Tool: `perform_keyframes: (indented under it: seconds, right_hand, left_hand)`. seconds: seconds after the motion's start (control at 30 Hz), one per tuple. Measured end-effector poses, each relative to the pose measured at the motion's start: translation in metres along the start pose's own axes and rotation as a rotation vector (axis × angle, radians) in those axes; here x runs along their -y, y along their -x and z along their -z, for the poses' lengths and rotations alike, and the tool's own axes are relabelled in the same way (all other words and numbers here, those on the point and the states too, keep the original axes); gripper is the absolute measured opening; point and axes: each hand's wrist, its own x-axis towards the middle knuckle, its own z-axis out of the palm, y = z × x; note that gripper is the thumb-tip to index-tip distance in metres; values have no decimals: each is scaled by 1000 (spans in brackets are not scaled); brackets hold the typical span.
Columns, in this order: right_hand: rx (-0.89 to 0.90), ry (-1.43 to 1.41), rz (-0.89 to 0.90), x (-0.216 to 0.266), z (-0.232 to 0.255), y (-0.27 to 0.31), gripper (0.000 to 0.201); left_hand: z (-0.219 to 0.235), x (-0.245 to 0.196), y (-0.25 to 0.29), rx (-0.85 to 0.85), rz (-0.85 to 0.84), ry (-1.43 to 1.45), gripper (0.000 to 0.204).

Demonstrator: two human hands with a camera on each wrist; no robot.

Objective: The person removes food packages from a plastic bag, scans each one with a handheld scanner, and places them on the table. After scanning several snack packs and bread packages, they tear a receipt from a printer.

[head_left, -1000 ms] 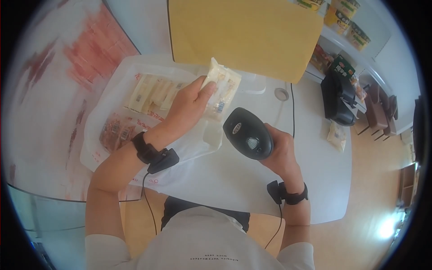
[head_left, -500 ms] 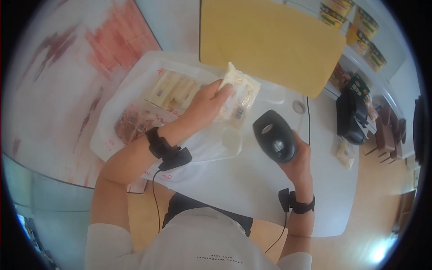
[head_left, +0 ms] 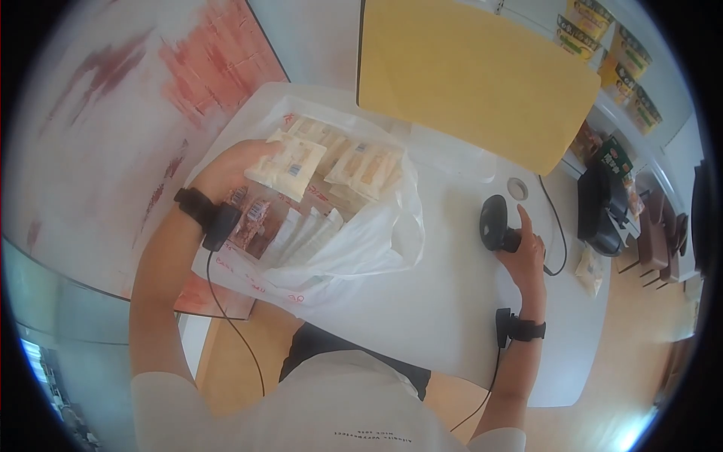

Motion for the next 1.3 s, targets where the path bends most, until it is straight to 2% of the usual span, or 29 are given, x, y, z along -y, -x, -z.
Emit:
perform_keyframes:
  seconds: [0.1,0.17,0.2,0.27,0.3,0.37,0.4,0.47,0.53,0.6,0.63,0.67,0.73,0.77,0.83,0.87,0.93,0.97,1.03,1.07,1.13,1.17,1.23,1.27,1.3]
  right_hand:
    - [9,-7,14,1,1,0,86]
    - [-2,-21,19,-1,1,1,83]
    - [-9,-40,28,-1,1,1,81]
    - [-17,-36,43,-3,1,3,79]
    - [-21,-34,62,-4,1,4,77]
    - [-16,-24,51,-2,3,5,75]
    - [-6,-17,48,-2,3,6,74]
    - [-6,-2,74,-5,1,4,76]
    - [18,32,115,-6,0,4,78]
    - [1,69,127,-11,1,7,80]
    - [-23,80,154,-15,3,8,81]
    - [-46,46,141,-12,7,12,80]
    - [-85,26,102,-19,29,23,78]
    - [-113,-6,85,-22,40,27,76]
    - [-147,-39,65,-35,53,30,74]
    - [-203,41,-43,-54,62,33,73]
    - [-265,270,-206,-90,81,38,71]
    - [-270,417,-262,-107,91,40,71]
    - [-222,609,-391,-140,103,36,71]
    - [-221,606,-387,-149,102,38,71]
    - [-278,704,-359,-164,99,38,71]
    - [-277,701,-351,-170,99,36,71]
    - [-141,436,-362,-178,99,33,69]
    - [-138,436,-356,-174,97,32,69]
    - [-145,485,-423,-170,94,33,67]
  left_hand:
    - [5,10,-28,21,54,-21,42]
    - [-5,14,-45,107,-98,-24,42]
    - [-9,13,-54,115,-99,-25,42]
    - [-15,10,-75,12,55,-220,44]
    - [-18,12,-81,20,56,-224,44]
    - [-27,16,-88,-93,-114,-791,47]
    - [-33,20,-90,-82,-113,-795,47]
    - [-55,22,-78,-397,-378,-1359,50]
    - [-70,20,-65,-458,-482,-1542,51]
    - [-55,27,-84,-324,-385,-1437,52]
    - [-48,28,-94,-191,-396,-1463,58]
    - [-43,29,-98,-243,-382,-1472,65]
    - [0,47,-125,-314,-558,-1473,71]
    - [-15,42,-121,-283,-578,-1467,71]
    - [-31,14,-99,-253,-359,-1317,73]
    - [-41,7,-89,-246,-366,-1317,73]
    - [-57,-2,-73,-390,-226,-1456,60]
    - [-53,1,-71,-391,-226,-1453,60]
    - [-40,6,-67,-389,-302,-1572,42]
    - [-52,2,-56,-394,-299,-1573,42]
    - [-79,-2,-30,-379,-377,-1280,28]
    - [-77,1,-28,-388,-373,-1280,28]
    - [-73,10,-24,-225,-528,-1095,27]
    - [-84,6,-14,-231,-523,-1095,27]
    - [-102,1,-1,-152,-429,-944,25]
